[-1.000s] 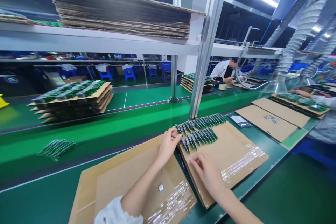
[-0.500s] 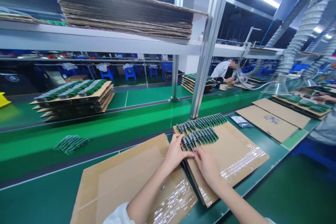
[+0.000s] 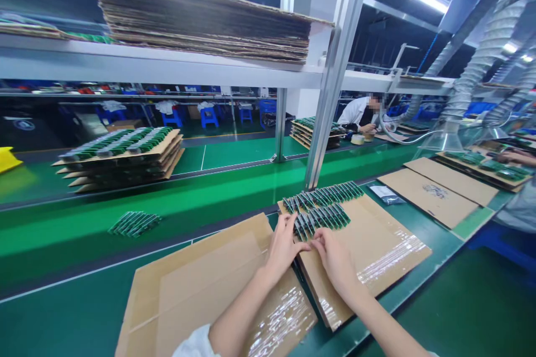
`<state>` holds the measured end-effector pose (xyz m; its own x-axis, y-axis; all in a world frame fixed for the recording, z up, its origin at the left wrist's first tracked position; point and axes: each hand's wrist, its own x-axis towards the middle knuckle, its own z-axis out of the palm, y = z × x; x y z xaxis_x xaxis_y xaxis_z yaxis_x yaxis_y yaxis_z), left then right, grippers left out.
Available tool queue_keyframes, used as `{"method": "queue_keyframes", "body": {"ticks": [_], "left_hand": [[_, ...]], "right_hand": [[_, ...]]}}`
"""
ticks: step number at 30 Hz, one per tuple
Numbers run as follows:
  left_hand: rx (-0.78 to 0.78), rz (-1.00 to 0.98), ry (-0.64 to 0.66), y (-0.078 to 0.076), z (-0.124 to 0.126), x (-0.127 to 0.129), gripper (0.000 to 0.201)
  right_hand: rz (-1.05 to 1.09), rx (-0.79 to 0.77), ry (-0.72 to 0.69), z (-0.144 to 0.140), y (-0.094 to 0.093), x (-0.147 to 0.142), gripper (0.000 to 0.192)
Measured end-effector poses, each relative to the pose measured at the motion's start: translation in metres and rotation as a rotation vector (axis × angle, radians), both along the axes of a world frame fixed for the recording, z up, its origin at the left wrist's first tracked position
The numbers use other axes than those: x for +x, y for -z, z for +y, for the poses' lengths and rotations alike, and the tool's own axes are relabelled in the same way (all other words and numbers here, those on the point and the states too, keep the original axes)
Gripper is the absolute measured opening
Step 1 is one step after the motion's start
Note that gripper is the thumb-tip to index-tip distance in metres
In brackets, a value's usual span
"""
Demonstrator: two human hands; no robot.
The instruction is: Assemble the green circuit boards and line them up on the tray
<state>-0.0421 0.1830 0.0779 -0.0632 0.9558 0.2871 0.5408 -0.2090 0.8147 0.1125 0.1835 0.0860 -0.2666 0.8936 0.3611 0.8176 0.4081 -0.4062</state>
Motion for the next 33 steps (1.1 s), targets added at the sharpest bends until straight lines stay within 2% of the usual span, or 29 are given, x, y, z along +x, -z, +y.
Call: {"method": "queue_keyframes", "body": {"ticks": [14,19,26,29,33], "left_hand": [[0.032,0.053,-0.069,-0.001,-0.001,0.012,0.076],[0.024,0.051,-0.057,-0.003,-0.005,0.010,0.081],[0.019,0.050,-0.048,-0.002,-0.011,0.004,0.077],[0.024,0.057,-0.049,0.000,-0.009,0.004,0.073],[0.046,0.079,-0.042,0.003,-0.008,0.007,0.070]], "right_hand": [[-0.052,0.035,0.051,0.016,0.000,0.007,0.017],[0.057,0.030,0.049,0.014,-0.003,0.016,0.020],[0.228,-0.004,0.138,0.033,-0.006,0.056,0.025],[0.279,-0.074,0.087,0.043,-0.005,0.066,0.020],[0.341,-0.147,0.029,0.053,-0.002,0.063,0.019]]}}
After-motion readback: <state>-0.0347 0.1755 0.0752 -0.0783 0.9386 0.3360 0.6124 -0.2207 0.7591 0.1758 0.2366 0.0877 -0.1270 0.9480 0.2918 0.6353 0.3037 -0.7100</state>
